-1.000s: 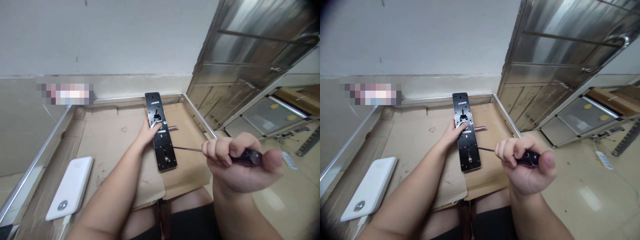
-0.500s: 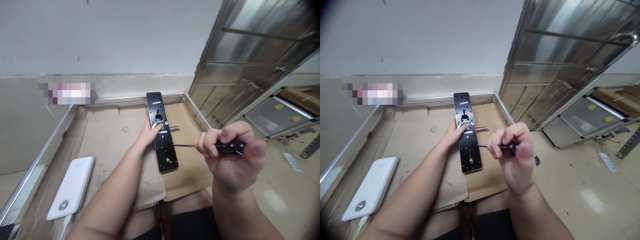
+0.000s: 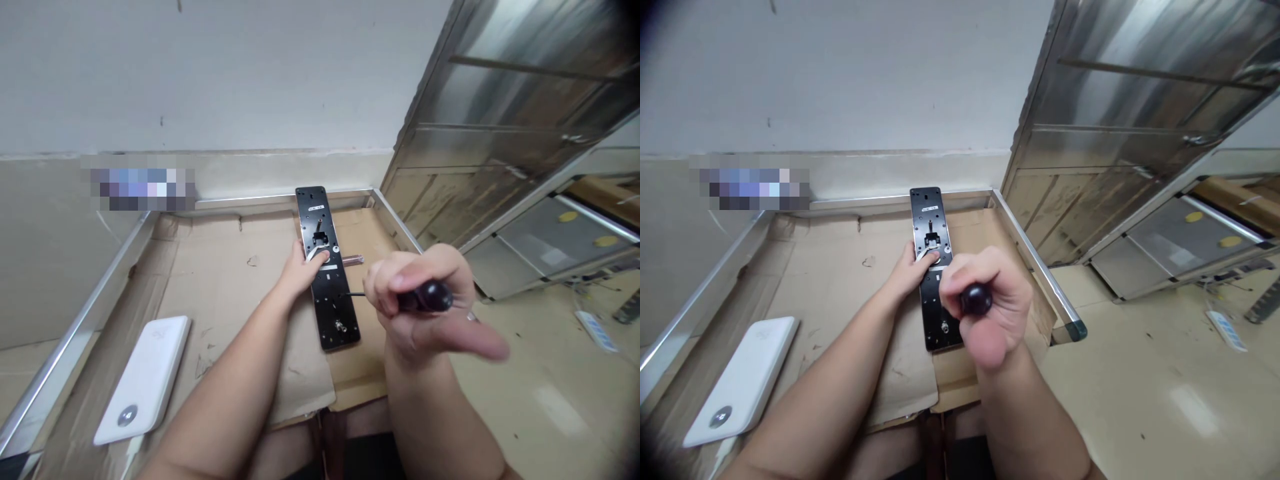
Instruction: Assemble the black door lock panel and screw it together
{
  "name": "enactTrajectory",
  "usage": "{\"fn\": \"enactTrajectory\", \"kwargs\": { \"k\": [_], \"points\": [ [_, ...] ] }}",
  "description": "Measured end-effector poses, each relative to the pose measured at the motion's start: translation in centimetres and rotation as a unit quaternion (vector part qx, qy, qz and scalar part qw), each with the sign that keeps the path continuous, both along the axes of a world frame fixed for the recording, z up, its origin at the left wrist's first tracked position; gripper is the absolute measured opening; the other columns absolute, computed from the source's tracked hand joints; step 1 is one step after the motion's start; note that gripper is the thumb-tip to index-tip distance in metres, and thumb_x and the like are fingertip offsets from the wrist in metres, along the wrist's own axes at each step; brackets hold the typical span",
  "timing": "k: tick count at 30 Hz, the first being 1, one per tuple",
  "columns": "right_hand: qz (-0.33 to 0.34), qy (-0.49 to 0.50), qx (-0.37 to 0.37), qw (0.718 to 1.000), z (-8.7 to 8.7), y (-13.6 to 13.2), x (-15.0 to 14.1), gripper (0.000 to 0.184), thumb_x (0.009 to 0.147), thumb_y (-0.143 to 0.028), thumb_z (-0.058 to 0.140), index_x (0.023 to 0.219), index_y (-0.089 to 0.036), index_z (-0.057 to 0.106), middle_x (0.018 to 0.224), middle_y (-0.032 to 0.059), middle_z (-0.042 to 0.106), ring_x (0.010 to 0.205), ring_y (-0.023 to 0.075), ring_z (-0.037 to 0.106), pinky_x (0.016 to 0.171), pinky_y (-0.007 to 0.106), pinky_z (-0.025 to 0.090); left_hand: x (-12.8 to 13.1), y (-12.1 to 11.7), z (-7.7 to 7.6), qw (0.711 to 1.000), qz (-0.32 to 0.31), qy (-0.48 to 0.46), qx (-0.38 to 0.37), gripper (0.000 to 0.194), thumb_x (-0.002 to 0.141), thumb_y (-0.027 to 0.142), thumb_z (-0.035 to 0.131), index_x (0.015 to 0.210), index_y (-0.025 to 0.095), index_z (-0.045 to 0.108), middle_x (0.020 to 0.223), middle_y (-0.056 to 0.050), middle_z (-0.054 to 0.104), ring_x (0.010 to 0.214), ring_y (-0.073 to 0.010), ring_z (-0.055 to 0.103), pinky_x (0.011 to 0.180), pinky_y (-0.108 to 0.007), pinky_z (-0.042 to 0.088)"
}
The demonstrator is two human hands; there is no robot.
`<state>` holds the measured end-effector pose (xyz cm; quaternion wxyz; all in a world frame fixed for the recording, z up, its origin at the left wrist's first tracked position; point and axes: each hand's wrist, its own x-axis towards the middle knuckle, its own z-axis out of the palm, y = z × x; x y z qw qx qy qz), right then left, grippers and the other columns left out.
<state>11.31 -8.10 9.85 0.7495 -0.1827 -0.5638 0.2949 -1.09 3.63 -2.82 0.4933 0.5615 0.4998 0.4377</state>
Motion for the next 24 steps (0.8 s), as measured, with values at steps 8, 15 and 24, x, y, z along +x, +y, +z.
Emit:
{"fn": "enactTrajectory", "kwargs": {
  "k": [8,15,24],
  "points": [
    [0.037,-0.017,-0.045,0.998,0.1,0.0,2.5,0.022,0.092,-0.049,0.065,0.098,-0.029,0.063,0.070,-0.0008,0.060,0.060,0.0171,0.058,0.056,0.034,0.050,0.0,0.2,-0.6,1.000,-0.003,-0.008,0.007,0.055,0.082,0.041,0.073,0.124,0.016,0.050,0.128,-0.016,0.065,0.118,-0.0296,0.063,0.102,-0.044,0.047],
    [0.102,-0.052,-0.150,0.982,1.5,-1.1,3.8,0.047,0.099,-0.058,0.041,0.079,-0.021,0.063,0.071,0.0033,0.051,0.064,0.0176,0.053,0.060,0.036,0.045,-0.1,0.1,-0.5,1.000,-0.001,-0.008,0.003,0.057,0.081,0.043,0.074,0.126,0.018,0.050,0.130,-0.015,0.064,0.120,-0.0303,0.062,0.104,-0.045,0.046],
    [0.026,-0.007,-0.071,0.997,0.4,-1.0,2.2,0.028,0.091,-0.056,0.063,0.091,-0.028,0.066,0.077,0.0001,0.054,0.054,0.0141,0.052,0.051,0.032,0.044,-0.1,0.0,-0.2,1.000,-0.001,-0.005,-0.011,0.056,0.081,0.043,0.075,0.124,0.018,0.050,0.130,-0.015,0.065,0.120,-0.0297,0.062,0.103,-0.044,0.046]
  ]
}}
